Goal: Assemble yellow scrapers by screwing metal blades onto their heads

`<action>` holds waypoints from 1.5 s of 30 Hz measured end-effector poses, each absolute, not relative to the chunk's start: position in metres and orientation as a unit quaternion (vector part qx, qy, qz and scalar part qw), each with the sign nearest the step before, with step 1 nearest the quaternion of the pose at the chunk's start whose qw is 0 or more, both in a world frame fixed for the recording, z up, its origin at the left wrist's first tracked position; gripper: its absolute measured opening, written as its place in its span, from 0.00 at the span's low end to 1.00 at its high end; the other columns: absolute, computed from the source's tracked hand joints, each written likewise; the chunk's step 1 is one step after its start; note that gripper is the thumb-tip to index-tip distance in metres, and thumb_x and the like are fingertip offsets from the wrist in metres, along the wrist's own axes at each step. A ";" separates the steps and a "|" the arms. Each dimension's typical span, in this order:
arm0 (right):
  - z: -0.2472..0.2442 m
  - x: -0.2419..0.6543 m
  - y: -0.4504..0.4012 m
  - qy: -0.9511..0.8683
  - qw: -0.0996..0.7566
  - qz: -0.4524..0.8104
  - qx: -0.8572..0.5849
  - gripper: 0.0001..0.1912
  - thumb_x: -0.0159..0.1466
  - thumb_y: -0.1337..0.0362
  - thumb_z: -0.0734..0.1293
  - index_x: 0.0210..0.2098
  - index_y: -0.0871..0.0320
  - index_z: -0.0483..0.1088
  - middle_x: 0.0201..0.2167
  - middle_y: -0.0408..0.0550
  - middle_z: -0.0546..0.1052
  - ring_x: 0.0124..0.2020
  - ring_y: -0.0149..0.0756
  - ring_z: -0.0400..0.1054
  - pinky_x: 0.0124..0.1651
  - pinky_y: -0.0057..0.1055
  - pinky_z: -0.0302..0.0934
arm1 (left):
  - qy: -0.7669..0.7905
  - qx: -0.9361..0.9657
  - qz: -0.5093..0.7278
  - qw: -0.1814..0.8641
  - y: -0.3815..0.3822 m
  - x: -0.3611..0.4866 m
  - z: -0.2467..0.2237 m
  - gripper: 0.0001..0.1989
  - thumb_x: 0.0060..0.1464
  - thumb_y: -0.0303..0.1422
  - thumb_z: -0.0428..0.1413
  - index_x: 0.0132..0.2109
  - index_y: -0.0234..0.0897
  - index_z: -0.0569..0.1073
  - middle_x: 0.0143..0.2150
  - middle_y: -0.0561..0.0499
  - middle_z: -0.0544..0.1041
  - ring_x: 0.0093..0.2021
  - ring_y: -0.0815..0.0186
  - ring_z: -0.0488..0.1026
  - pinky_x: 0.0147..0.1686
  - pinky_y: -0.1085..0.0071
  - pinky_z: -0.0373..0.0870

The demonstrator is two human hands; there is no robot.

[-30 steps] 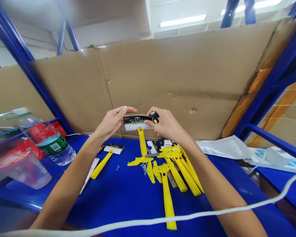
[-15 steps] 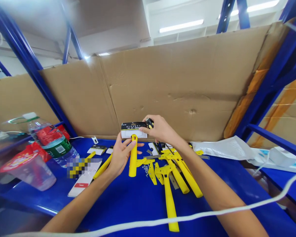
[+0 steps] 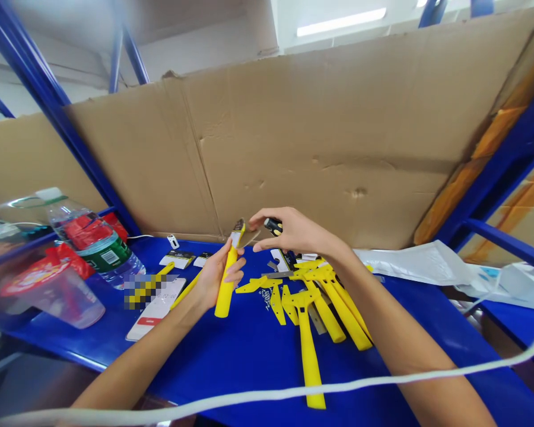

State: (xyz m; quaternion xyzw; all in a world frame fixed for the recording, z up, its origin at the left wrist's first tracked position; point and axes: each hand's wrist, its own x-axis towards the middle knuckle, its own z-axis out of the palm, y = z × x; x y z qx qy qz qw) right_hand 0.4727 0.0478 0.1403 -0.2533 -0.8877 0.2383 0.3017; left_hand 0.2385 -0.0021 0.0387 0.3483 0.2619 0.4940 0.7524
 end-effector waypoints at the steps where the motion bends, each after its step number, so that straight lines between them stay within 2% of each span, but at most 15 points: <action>1: 0.139 0.471 0.048 -0.892 0.308 0.225 -0.241 0.19 0.62 0.56 0.80 0.51 0.51 0.80 0.52 0.48 0.85 0.56 0.46 0.77 0.60 0.44 0.68 | 0.235 0.342 0.477 0.775 -0.003 0.237 0.038 0.16 0.67 0.46 0.60 0.38 0.38 0.74 0.19 0.60 0.59 0.13 0.76 0.50 0.13 0.79 0.49; 5: 0.135 0.463 0.045 -0.901 0.332 0.205 -0.190 0.08 0.67 0.59 0.75 0.44 0.53 0.78 0.53 0.49 0.83 0.54 0.43 0.76 0.61 0.42 0.65 | 0.173 0.334 0.459 0.805 -0.013 0.238 0.029 0.10 0.63 0.39 0.61 0.37 0.40 0.71 0.19 0.63 0.56 0.11 0.78 0.40 0.11 0.79 0.40; 7: 0.136 0.461 0.041 -0.901 0.322 0.226 -0.183 0.05 0.69 0.59 0.73 0.41 0.53 0.77 0.54 0.49 0.83 0.53 0.42 0.76 0.58 0.40 0.65 | 0.171 0.339 0.437 0.815 -0.018 0.241 0.021 0.13 0.61 0.40 0.61 0.33 0.41 0.68 0.16 0.64 0.51 0.08 0.77 0.36 0.09 0.77 0.36; 9: 0.138 0.461 0.037 -0.898 0.298 0.255 -0.201 0.06 0.69 0.58 0.72 0.40 0.54 0.76 0.49 0.47 0.84 0.46 0.39 0.76 0.51 0.38 0.66 | 0.169 0.348 0.404 0.829 -0.021 0.243 0.015 0.17 0.62 0.42 0.59 0.28 0.42 0.64 0.12 0.64 0.47 0.06 0.74 0.35 0.08 0.75 0.35; 13: 0.142 0.461 0.034 -0.893 0.279 0.246 -0.255 0.08 0.67 0.57 0.73 0.37 0.54 0.77 0.32 0.42 0.80 0.32 0.34 0.67 0.38 0.34 0.60 | 0.162 0.364 0.348 0.849 -0.024 0.247 0.013 0.21 0.65 0.43 0.54 0.24 0.42 0.63 0.10 0.58 0.52 0.05 0.70 0.45 0.08 0.73 0.44; 17: 0.143 0.463 0.036 -0.888 0.283 0.229 -0.281 0.08 0.65 0.57 0.74 0.36 0.55 0.77 0.32 0.43 0.79 0.32 0.34 0.67 0.38 0.35 0.59 | 0.159 0.376 0.355 0.841 -0.024 0.253 0.019 0.20 0.66 0.44 0.53 0.27 0.39 0.71 0.14 0.55 0.61 0.08 0.70 0.52 0.11 0.73 0.53; 23: 0.145 0.465 0.036 -0.886 0.290 0.186 -0.311 0.08 0.65 0.57 0.74 0.37 0.55 0.78 0.37 0.46 0.83 0.38 0.39 0.73 0.43 0.38 0.62 | 0.258 0.415 0.425 0.762 -0.026 0.264 0.025 0.21 0.67 0.49 0.55 0.44 0.33 0.78 0.26 0.49 0.75 0.17 0.66 0.69 0.15 0.72 0.63; 25: 0.141 0.463 0.038 -0.884 0.298 0.167 -0.320 0.08 0.65 0.57 0.74 0.39 0.54 0.78 0.38 0.46 0.83 0.38 0.40 0.74 0.43 0.38 0.62 | 0.320 0.439 0.474 0.693 -0.038 0.258 0.022 0.24 0.68 0.53 0.55 0.49 0.33 0.76 0.36 0.44 0.80 0.25 0.62 0.77 0.20 0.69 0.72; 28: 0.128 0.451 0.044 -0.882 0.300 0.151 -0.332 0.07 0.64 0.57 0.74 0.40 0.53 0.79 0.38 0.46 0.84 0.37 0.41 0.74 0.42 0.39 0.62 | 0.421 0.514 0.534 0.522 -0.070 0.237 0.012 0.26 0.69 0.53 0.56 0.59 0.36 0.73 0.51 0.39 0.81 0.41 0.57 0.83 0.38 0.61 0.82; 30: 0.114 0.435 0.049 -0.880 0.301 0.161 -0.329 0.07 0.65 0.58 0.74 0.40 0.53 0.79 0.40 0.47 0.84 0.38 0.41 0.75 0.43 0.39 0.63 | 0.494 0.573 0.525 0.389 -0.096 0.219 0.002 0.27 0.67 0.47 0.63 0.66 0.41 0.70 0.60 0.40 0.78 0.52 0.56 0.82 0.51 0.58 0.81; 32: 0.099 0.414 0.056 -0.875 0.297 0.189 -0.332 0.08 0.66 0.57 0.73 0.42 0.53 0.79 0.39 0.48 0.84 0.35 0.41 0.75 0.42 0.39 0.64 | 0.552 0.618 0.504 0.245 -0.120 0.198 -0.008 0.25 0.68 0.42 0.63 0.67 0.44 0.71 0.63 0.41 0.77 0.60 0.55 0.79 0.59 0.56 0.77; 36: 0.066 0.367 0.073 -0.866 0.242 0.249 -0.359 0.11 0.66 0.58 0.73 0.47 0.54 0.79 0.33 0.48 0.82 0.26 0.36 0.72 0.35 0.37 0.65 | 0.573 0.666 0.476 -0.039 -0.157 0.144 -0.023 0.17 0.67 0.32 0.63 0.61 0.42 0.77 0.57 0.42 0.81 0.58 0.53 0.79 0.59 0.53 0.76; 39: 0.047 0.342 0.086 -0.864 0.216 0.263 -0.371 0.13 0.69 0.58 0.71 0.50 0.57 0.78 0.25 0.46 0.78 0.20 0.36 0.70 0.29 0.36 0.64 | 0.573 0.650 0.453 -0.209 -0.177 0.093 -0.038 0.13 0.63 0.27 0.66 0.53 0.41 0.81 0.50 0.43 0.83 0.51 0.53 0.80 0.55 0.51 0.76; 42: 0.033 0.331 0.097 -0.871 0.197 0.253 -0.372 0.15 0.70 0.57 0.71 0.52 0.58 0.78 0.21 0.45 0.76 0.22 0.39 0.72 0.32 0.37 0.67 | 0.583 0.646 0.424 -0.251 -0.193 0.049 -0.054 0.11 0.62 0.26 0.67 0.51 0.43 0.83 0.49 0.43 0.83 0.49 0.52 0.80 0.54 0.50 0.74; 45: 0.025 0.336 0.103 -0.883 0.194 0.217 -0.368 0.16 0.71 0.57 0.71 0.54 0.59 0.78 0.35 0.55 0.84 0.37 0.49 0.79 0.46 0.44 0.71 | 0.582 0.668 0.396 -0.243 -0.202 0.027 -0.068 0.10 0.63 0.27 0.66 0.49 0.44 0.85 0.51 0.42 0.83 0.49 0.51 0.79 0.54 0.49 0.73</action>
